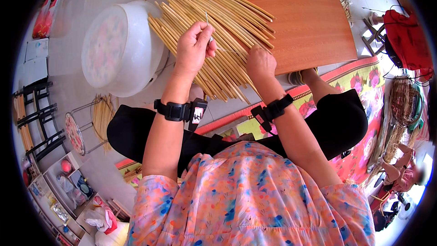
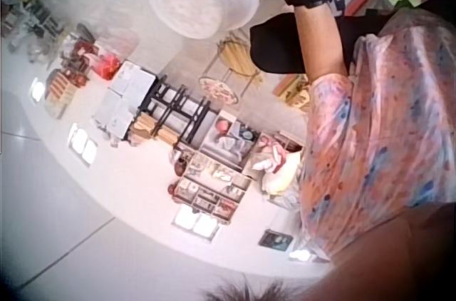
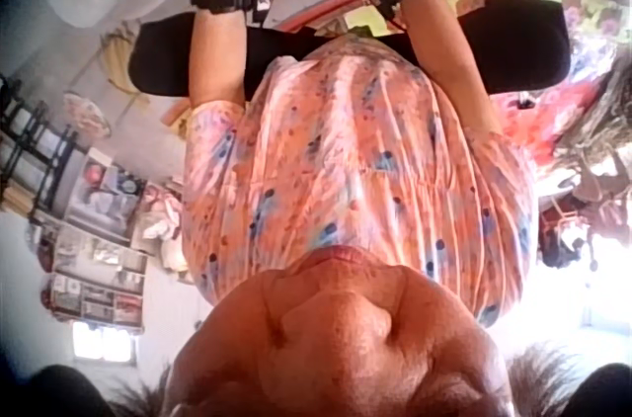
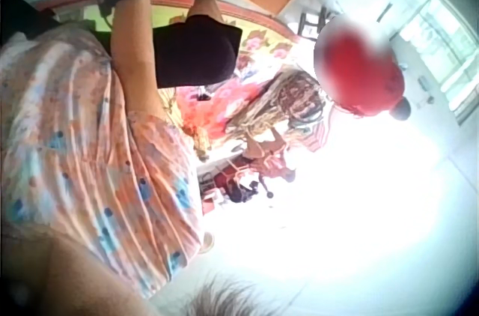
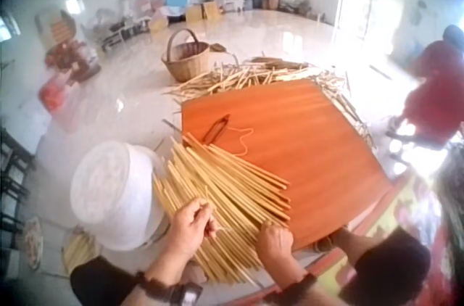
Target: The person weaves a structure using thin stalks and string. The person repeatedly threads a white string through and around a row of bamboo-like stalks positioned on a wooden surface, using their hands to secure the string and align the stalks.
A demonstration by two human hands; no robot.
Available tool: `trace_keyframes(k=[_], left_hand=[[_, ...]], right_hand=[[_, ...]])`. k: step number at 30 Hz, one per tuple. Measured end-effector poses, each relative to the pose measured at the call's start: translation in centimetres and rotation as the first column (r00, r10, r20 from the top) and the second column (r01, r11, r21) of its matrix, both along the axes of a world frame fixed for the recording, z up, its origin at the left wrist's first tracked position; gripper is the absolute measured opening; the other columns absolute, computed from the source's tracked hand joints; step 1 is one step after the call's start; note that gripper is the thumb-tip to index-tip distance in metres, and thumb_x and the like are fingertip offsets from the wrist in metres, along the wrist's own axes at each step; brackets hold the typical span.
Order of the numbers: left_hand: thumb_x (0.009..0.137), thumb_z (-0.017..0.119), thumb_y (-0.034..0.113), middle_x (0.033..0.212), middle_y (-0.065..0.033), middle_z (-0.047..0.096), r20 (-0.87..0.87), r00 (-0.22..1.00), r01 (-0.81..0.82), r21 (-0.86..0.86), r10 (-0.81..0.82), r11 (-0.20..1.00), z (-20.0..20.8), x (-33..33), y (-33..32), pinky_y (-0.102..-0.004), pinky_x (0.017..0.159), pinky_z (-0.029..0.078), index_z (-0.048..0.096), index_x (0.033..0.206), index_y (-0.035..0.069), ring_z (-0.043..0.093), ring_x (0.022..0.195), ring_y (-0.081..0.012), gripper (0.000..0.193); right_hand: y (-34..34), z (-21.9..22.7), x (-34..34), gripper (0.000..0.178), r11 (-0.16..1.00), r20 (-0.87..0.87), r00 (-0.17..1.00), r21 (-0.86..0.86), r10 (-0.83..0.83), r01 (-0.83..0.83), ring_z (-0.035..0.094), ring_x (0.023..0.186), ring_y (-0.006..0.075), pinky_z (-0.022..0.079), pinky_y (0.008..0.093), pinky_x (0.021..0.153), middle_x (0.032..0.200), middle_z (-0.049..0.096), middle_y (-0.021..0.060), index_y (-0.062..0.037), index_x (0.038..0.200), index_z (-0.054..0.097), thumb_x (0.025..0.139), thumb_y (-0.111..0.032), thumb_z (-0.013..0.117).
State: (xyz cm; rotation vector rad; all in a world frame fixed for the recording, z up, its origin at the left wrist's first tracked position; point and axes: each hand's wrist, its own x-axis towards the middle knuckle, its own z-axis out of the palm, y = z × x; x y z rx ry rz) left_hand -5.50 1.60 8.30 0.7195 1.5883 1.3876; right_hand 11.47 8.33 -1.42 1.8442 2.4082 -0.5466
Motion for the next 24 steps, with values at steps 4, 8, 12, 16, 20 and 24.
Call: trace_keyframes(k=[4,8,12,16,20,24], left_hand=[[0.098,0.056,0.019,0.062,-0.0005,0.057,-0.001,1.0,-0.013,-0.006,0.013,1.0,-1.3,0.0,-0.2,-0.0203,0.045,0.044,0.061,0.092,0.004,0.052,0.049,-0.0061,0.016],[0.098,0.055,0.02,0.063,-0.0006,0.057,-0.019,1.0,0.024,-0.042,-0.025,0.999,-1.7,-0.2,0.0,-0.0201,0.046,0.044,0.061,0.094,0.005,0.052,0.05,-0.0063,0.017],[0.099,0.054,0.02,0.064,0.0009,0.056,-0.042,0.984,0.164,-0.157,-0.173,0.974,-3.2,0.2,-0.1,-0.0195,0.049,0.044,0.061,0.1,0.005,0.052,0.052,-0.0068,0.017],[0.096,0.054,0.016,0.064,-0.0008,0.057,-0.181,0.919,0.298,-0.258,-0.349,0.919,-5.9,2.0,-0.4,-0.0226,0.052,0.046,0.066,0.108,0.004,0.054,0.056,-0.0078,0.02],[0.091,0.057,0.014,0.078,-0.0127,0.068,-0.532,0.757,0.287,-0.252,-0.38,0.924,-8.1,3.7,-0.4,-0.0312,0.063,0.051,0.069,0.108,0.004,0.064,0.066,-0.0189,0.023],[0.088,0.059,0.014,0.089,-0.0165,0.069,-0.591,0.717,0.291,-0.23,-0.37,0.929,-8.9,4.3,-0.6,-0.0334,0.071,0.052,0.069,0.108,0.005,0.068,0.077,-0.0276,0.024]], right_hand=[[0.0,0.8,0.1,0.018,0.994,0.014,0.999,-0.099,0.04,-0.039,0.067,0.09,0.0315,0.053,0.0437,0.076,0.092,0.07,0.0135,-0.0098,0.086,0.069,0.083,-0.027,0.065],[0.5,0.4,0.3,0.018,0.99,0.012,0.999,-0.133,0.046,-0.044,0.066,0.089,0.033,0.052,0.044,0.077,0.09,0.07,0.014,-0.0097,0.084,0.068,0.082,-0.027,0.065],[0.5,0.2,0.8,0.02,0.999,-0.088,0.996,-0.041,0.022,-0.026,0.066,0.087,0.0348,0.052,0.0447,0.075,0.088,0.069,0.0152,-0.0087,0.087,0.066,0.084,-0.028,0.063],[-0.1,0.8,1.3,0.023,1.0,-0.175,0.984,-0.023,-0.017,0.013,0.065,0.085,0.0364,0.051,0.0461,0.074,0.086,0.069,0.0165,-0.0076,0.092,0.061,0.088,-0.03,0.06],[-0.7,0.6,2.1,0.022,0.999,-0.303,0.952,-0.003,-0.052,0.053,0.065,0.086,0.0362,0.051,0.0447,0.076,0.091,0.068,0.0162,-0.01,0.099,0.063,0.089,-0.03,0.06],[-0.9,-0.2,2.3,0.02,0.989,-0.428,0.898,0.051,-0.102,0.137,0.064,0.086,0.0359,0.051,0.045,0.075,0.094,0.068,0.0128,-0.0132,0.099,0.068,0.088,-0.029,0.061]])
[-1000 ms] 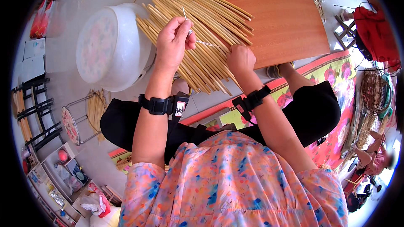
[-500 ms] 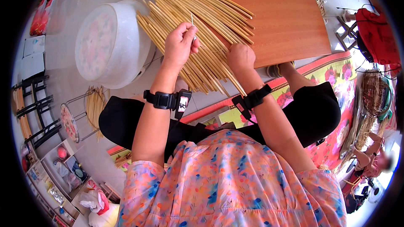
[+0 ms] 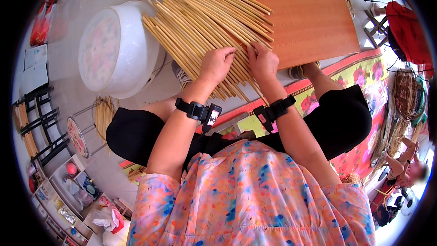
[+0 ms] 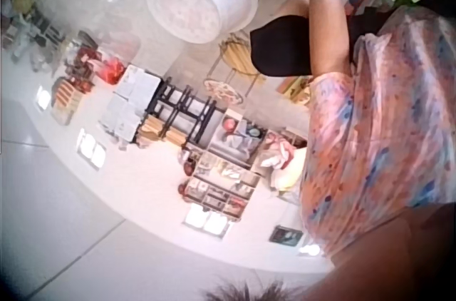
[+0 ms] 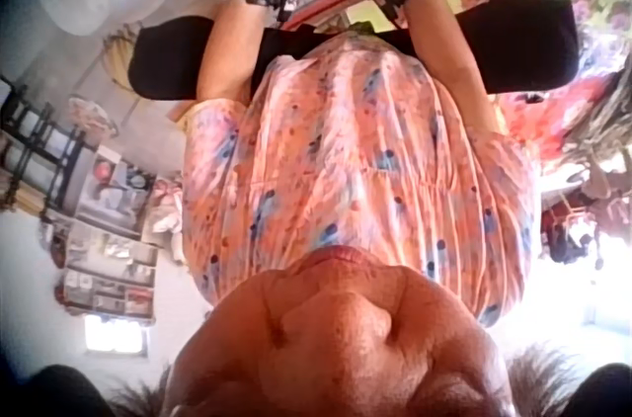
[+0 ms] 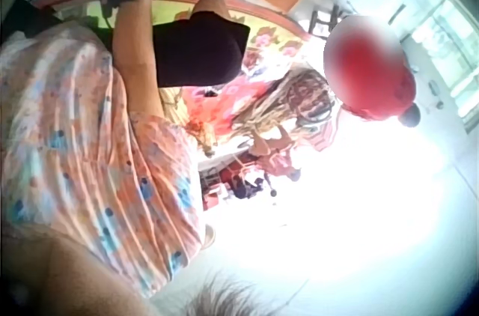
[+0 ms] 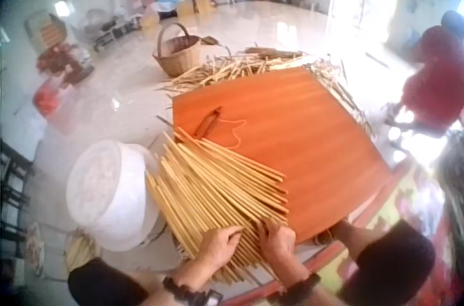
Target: The person weaves a structure using thin stalks and string. The person repeatedly threads a white string through and around a row of bamboo-like stalks positioned on a wooden surface, using their hands to secure the string and align the stalks.
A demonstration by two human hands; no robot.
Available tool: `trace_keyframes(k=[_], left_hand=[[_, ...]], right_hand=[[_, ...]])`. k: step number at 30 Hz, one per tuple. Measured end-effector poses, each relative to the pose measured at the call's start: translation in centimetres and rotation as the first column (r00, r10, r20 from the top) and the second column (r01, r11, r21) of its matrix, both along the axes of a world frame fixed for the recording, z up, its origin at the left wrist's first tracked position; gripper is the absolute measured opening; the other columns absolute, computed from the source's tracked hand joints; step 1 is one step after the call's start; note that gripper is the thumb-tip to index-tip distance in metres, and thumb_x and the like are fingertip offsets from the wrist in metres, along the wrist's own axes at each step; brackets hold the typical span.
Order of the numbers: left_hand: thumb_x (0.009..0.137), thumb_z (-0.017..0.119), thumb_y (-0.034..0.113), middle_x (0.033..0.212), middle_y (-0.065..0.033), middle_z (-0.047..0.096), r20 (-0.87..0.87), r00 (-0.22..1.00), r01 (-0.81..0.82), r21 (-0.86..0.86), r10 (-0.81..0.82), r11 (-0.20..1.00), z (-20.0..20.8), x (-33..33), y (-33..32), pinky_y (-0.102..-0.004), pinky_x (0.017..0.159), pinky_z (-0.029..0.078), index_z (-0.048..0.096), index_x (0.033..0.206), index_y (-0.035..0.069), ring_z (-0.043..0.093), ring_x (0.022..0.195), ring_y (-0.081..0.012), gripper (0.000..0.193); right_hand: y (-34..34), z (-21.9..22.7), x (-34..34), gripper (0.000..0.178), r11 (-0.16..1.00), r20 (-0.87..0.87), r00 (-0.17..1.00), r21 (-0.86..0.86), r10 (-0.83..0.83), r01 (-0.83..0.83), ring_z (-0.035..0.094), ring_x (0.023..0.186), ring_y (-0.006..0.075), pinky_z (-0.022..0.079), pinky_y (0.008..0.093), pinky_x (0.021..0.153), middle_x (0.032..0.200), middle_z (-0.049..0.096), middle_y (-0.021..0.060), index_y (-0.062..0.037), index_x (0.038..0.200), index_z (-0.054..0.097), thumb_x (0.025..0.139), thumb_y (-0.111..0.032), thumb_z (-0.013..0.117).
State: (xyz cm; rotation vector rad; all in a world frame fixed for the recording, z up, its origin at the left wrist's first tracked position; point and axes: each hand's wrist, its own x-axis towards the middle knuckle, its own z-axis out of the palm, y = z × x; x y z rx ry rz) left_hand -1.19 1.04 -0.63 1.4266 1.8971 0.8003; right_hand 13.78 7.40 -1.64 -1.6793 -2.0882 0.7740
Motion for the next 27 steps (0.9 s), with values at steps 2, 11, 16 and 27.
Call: trace_keyframes(k=[2,11,16,27], left_hand=[[0.088,0.059,0.014,0.091,-0.0171,0.069,0.005,1.0,-0.002,-0.034,0.002,0.999,0.6,0.2,0.0,-0.0337,0.072,0.052,0.069,0.108,0.005,0.068,0.079,-0.029,0.024],[0.086,0.06,0.015,0.084,-0.0179,0.068,-0.061,0.998,0.002,-0.043,-0.005,0.999,1.0,0.4,0.1,-0.0349,0.071,0.052,0.07,0.105,0.007,0.067,0.076,-0.0319,0.022],[0.086,0.06,0.016,0.085,-0.0181,0.068,-0.06,0.998,-0.005,-0.024,0.003,1.0,0.7,0.5,0.1,-0.0361,0.071,0.052,0.071,0.105,0.008,0.066,0.078,-0.0328,0.022],[0.087,0.061,0.018,0.083,-0.0172,0.068,-0.088,0.994,-0.072,-0.064,0.066,0.995,0.8,1.4,0.5,-0.0364,0.069,0.052,0.072,0.099,0.007,0.067,0.076,-0.0321,0.02]], right_hand=[[0.0,-0.8,0.0,0.019,0.999,-0.029,1.0,0.04,-0.002,0.003,0.064,0.085,0.0359,0.051,0.0449,0.074,0.094,0.068,0.0128,-0.0136,0.099,0.068,0.088,-0.029,0.062],[-0.1,-1.3,-0.2,0.018,0.998,-0.032,0.999,0.063,-0.021,0.023,0.064,0.082,0.0357,0.051,0.0443,0.072,0.092,0.068,0.0122,-0.0144,0.098,0.069,0.087,-0.028,0.063],[-0.1,-1.4,-0.2,0.017,0.996,-0.064,0.998,0.085,-0.027,0.032,0.065,0.082,0.0352,0.051,0.044,0.072,0.091,0.068,0.0127,-0.0136,0.096,0.069,0.086,-0.027,0.064],[-0.1,-1.1,-0.3,0.018,0.996,-0.058,0.997,0.077,-0.042,0.046,0.065,0.082,0.035,0.052,0.0433,0.071,0.092,0.068,0.0135,-0.0126,0.095,0.071,0.086,-0.028,0.064]])
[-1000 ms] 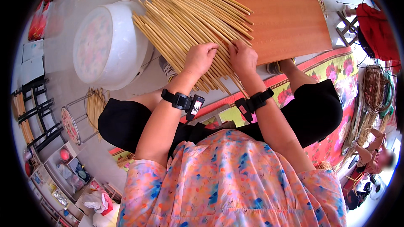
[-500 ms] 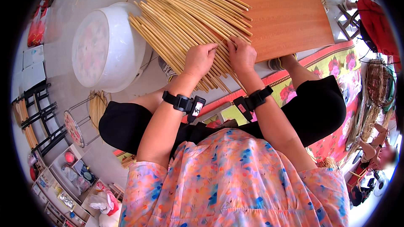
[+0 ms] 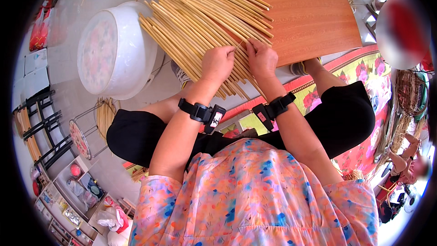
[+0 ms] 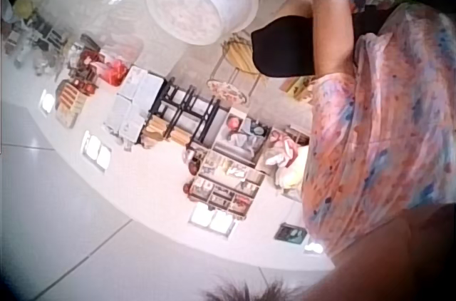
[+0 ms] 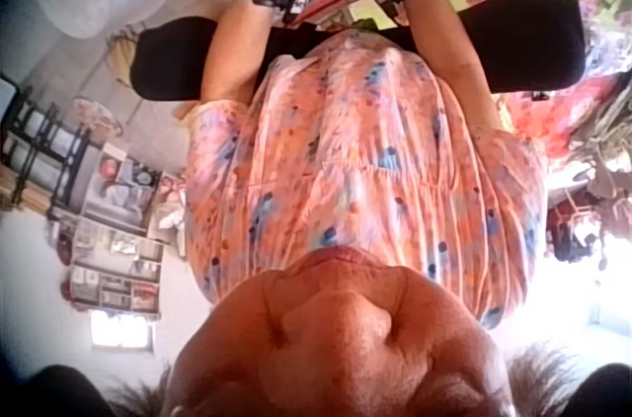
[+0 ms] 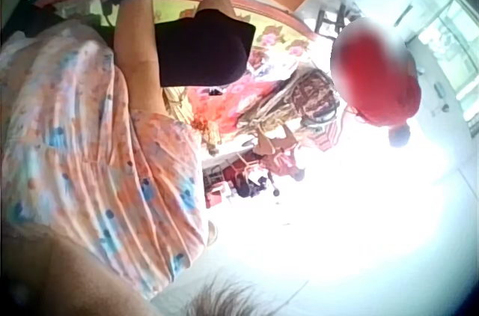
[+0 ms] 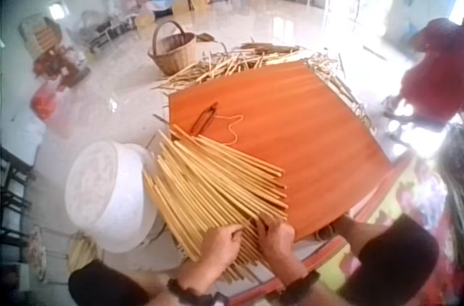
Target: The person weaves a structure using thin stalks and string. The person repeatedly threads a white string through and around a row of bamboo-like stalks positioned on a wooden surface, using their hands to secure the string and align the stalks.
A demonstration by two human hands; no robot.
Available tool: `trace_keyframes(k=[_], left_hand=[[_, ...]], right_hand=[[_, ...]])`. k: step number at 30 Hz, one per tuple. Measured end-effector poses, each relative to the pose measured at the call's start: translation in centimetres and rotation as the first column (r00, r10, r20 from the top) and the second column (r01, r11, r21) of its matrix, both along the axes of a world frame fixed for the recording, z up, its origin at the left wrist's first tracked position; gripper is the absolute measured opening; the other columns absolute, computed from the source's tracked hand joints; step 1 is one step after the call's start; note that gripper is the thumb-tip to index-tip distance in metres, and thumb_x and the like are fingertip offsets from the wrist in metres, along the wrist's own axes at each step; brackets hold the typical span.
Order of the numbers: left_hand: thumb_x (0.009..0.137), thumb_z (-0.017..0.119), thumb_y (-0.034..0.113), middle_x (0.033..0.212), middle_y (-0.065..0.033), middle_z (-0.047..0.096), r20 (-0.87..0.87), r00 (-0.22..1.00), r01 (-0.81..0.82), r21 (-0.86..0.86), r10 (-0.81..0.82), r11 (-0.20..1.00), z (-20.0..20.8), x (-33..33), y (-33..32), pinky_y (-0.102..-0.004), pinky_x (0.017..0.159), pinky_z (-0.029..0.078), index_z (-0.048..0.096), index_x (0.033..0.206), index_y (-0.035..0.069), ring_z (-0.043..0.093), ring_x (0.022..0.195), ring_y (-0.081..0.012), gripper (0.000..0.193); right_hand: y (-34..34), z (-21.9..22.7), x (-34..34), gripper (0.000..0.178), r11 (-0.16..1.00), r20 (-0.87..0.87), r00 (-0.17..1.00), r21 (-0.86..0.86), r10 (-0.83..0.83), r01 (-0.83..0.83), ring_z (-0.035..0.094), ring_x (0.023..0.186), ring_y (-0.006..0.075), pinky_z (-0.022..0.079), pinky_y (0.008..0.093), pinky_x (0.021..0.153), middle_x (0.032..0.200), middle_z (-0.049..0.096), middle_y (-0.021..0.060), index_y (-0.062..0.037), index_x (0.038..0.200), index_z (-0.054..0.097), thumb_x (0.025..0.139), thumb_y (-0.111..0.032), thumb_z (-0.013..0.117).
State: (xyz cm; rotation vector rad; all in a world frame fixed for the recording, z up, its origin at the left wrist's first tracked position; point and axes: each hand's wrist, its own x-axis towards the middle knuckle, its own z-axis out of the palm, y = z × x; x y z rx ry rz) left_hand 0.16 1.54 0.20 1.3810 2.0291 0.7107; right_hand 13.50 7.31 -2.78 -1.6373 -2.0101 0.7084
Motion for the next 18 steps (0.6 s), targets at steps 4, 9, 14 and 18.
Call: trace_keyframes(k=[4,9,14,18], left_hand=[[0.087,0.062,0.019,0.08,-0.0167,0.067,0.006,0.993,-0.116,-0.021,0.117,0.993,-0.1,1.2,0.1,-0.0366,0.066,0.051,0.072,0.094,0.007,0.066,0.074,-0.0319,0.018],[0.087,0.064,0.019,0.077,-0.0157,0.067,-0.02,0.988,-0.156,0.025,0.156,0.987,-0.6,1.6,0.0,-0.0361,0.065,0.051,0.072,0.091,0.006,0.066,0.072,-0.0313,0.016],[0.086,0.065,0.02,0.076,-0.0149,0.067,-0.015,0.984,-0.179,0.06,0.18,0.982,-1.4,1.8,0.3,-0.0353,0.064,0.051,0.072,0.09,0.006,0.067,0.07,-0.0299,0.016],[0.086,0.065,0.02,0.075,-0.015,0.067,-0.02,0.982,-0.185,0.068,0.187,0.98,-1.7,1.9,0.5,-0.0352,0.064,0.051,0.073,0.09,0.006,0.067,0.07,-0.0291,0.016]], right_hand=[[0.2,-0.5,0.0,0.019,1.0,-0.065,0.998,0.01,-0.014,0.015,0.065,0.079,0.0348,0.052,0.0423,0.07,0.088,0.068,0.0135,-0.0119,0.091,0.072,0.086,-0.028,0.065],[0.2,-0.3,0.1,0.018,0.999,-0.147,0.989,0.027,-0.013,0.017,0.066,0.077,0.034,0.052,0.0413,0.069,0.085,0.069,0.0134,-0.0113,0.09,0.074,0.084,-0.027,0.067],[0.2,-0.6,0.2,0.017,0.999,-0.173,0.985,0.052,-0.002,0.011,0.066,0.077,0.0334,0.053,0.041,0.069,0.086,0.069,0.0139,-0.0103,0.09,0.073,0.084,-0.025,0.068],[0.2,-0.8,0.2,0.017,0.998,-0.178,0.984,0.063,-0.016,0.027,0.066,0.077,0.0333,0.053,0.0407,0.068,0.085,0.069,0.0139,-0.0097,0.09,0.073,0.083,-0.024,0.068]])
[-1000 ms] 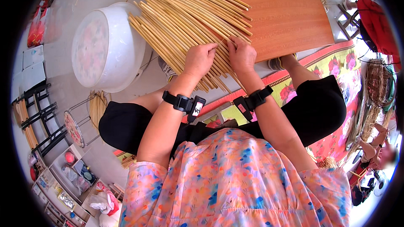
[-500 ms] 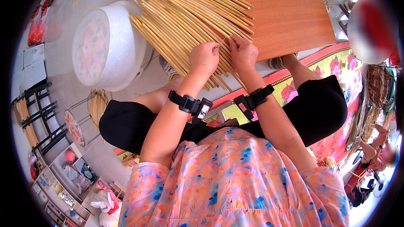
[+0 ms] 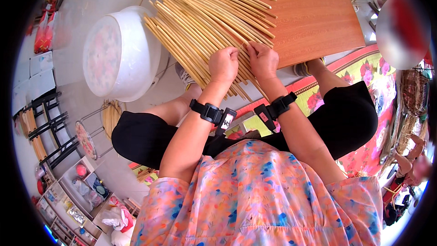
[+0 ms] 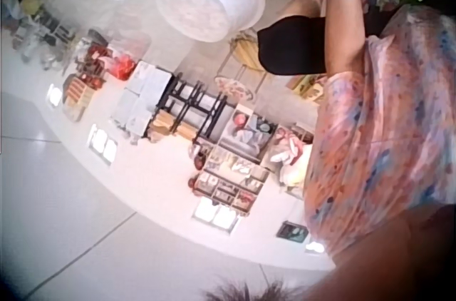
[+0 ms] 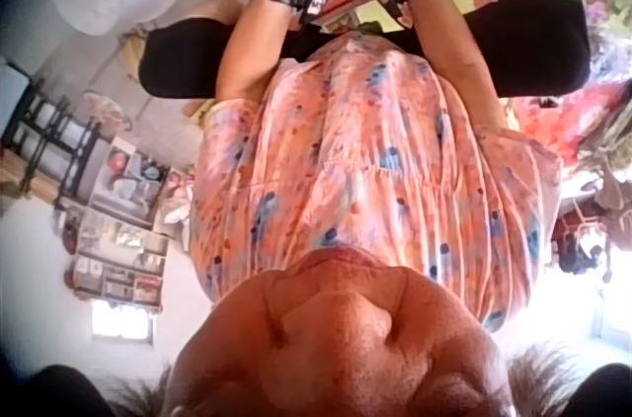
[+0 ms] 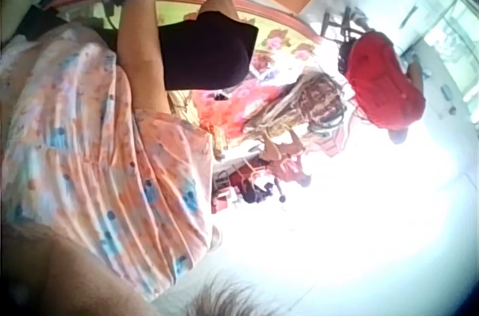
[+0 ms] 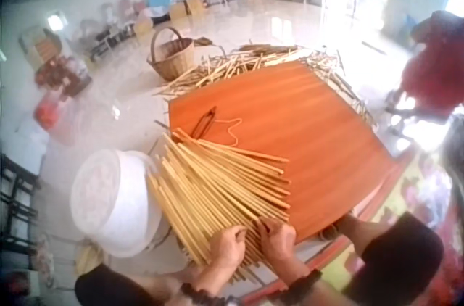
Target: The person weaves a structure using thin stalks and string. The person repeatedly threads a white string through and around a row of bamboo-like stalks positioned on a wooden surface, using their hands to secure the string and align the stalks.
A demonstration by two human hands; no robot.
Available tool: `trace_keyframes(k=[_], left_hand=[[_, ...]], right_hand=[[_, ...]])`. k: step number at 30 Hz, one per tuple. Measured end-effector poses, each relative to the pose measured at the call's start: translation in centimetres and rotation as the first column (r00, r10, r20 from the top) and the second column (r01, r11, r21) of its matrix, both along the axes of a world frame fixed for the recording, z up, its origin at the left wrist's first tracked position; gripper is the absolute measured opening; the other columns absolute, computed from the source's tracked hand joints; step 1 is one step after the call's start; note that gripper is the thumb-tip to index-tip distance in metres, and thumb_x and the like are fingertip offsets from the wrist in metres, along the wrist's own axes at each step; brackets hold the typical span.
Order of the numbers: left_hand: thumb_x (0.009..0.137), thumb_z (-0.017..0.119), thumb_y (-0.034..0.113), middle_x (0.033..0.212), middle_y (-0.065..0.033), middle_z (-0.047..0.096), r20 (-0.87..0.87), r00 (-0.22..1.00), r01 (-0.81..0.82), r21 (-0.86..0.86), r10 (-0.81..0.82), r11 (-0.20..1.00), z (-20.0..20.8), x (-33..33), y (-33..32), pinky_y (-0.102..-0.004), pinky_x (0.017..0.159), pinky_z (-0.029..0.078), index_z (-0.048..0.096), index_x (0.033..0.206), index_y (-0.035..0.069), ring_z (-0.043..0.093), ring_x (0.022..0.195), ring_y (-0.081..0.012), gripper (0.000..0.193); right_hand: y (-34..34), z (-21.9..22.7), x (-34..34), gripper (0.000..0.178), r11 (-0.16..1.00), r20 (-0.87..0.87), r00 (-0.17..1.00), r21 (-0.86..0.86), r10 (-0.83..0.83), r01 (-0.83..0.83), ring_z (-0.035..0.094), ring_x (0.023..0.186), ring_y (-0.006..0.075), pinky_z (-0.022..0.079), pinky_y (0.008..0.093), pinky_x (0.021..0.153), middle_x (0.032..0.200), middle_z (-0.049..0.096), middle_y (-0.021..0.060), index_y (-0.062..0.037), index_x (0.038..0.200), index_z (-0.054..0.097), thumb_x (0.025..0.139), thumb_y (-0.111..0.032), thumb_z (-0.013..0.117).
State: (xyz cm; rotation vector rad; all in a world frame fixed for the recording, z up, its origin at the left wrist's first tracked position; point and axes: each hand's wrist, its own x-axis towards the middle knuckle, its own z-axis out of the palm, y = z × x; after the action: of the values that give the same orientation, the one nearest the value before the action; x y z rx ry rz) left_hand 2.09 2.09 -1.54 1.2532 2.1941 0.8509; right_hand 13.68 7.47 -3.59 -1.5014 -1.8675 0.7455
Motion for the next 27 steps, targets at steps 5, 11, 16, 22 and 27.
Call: trace_keyframes(k=[5,11,16,22,27], left_hand=[[0.086,0.065,0.02,0.077,-0.0148,0.068,0.008,1.0,0.018,-0.006,-0.018,1.0,0.2,-0.1,0.3,-0.0354,0.066,0.052,0.073,0.091,0.007,0.067,0.072,-0.0295,0.016],[0.086,0.065,0.019,0.081,-0.0144,0.069,-0.023,0.999,0.046,-0.045,-0.047,0.998,1.0,-0.1,0.7,-0.0358,0.069,0.052,0.073,0.093,0.008,0.068,0.076,-0.0301,0.016],[0.086,0.064,0.018,0.084,-0.0141,0.069,-0.072,0.995,0.064,-0.061,-0.069,0.996,1.0,-0.1,0.6,-0.0369,0.07,0.053,0.073,0.094,0.008,0.067,0.078,-0.0314,0.015],[0.086,0.064,0.017,0.081,-0.0162,0.068,-0.142,0.99,-0.015,-0.108,0.0,0.994,0.4,0.3,0.5,-0.0395,0.068,0.052,0.069,0.088,0.006,0.066,0.078,-0.0341,0.013],[0.085,0.064,0.016,0.077,-0.0172,0.067,-0.125,0.992,-0.032,-0.057,0.025,0.998,0.0,0.8,0.3,-0.0416,0.067,0.052,0.067,0.084,0.006,0.066,0.076,-0.0357,0.011]], right_hand=[[0.4,-0.2,0.2,0.018,1.0,-0.004,1.0,0.018,0.026,-0.026,0.066,0.077,0.0332,0.053,0.0404,0.067,0.084,0.069,0.0143,-0.0093,0.09,0.073,0.083,-0.025,0.068],[0.6,-0.4,0.3,0.018,0.999,-0.021,0.999,0.023,0.028,-0.027,0.066,0.074,0.0337,0.053,0.0407,0.067,0.08,0.069,0.014,-0.01,0.09,0.073,0.083,-0.026,0.069],[0.5,-0.8,0.3,0.017,0.999,-0.03,0.999,0.03,0.03,-0.029,0.066,0.072,0.0327,0.053,0.0407,0.066,0.078,0.068,0.0137,-0.0113,0.089,0.074,0.083,-0.026,0.069],[0.3,-0.8,-0.1,0.016,0.999,-0.001,1.0,0.04,0.014,-0.014,0.066,0.07,0.0314,0.048,0.0416,0.067,0.076,0.068,0.013,-0.0127,0.088,0.074,0.084,-0.027,0.067],[0.4,-1.0,0.0,0.016,1.0,-0.055,0.998,0.018,0.02,-0.019,0.065,0.072,0.0307,0.046,0.0416,0.068,0.076,0.068,0.0123,-0.0125,0.088,0.073,0.084,-0.027,0.066]])
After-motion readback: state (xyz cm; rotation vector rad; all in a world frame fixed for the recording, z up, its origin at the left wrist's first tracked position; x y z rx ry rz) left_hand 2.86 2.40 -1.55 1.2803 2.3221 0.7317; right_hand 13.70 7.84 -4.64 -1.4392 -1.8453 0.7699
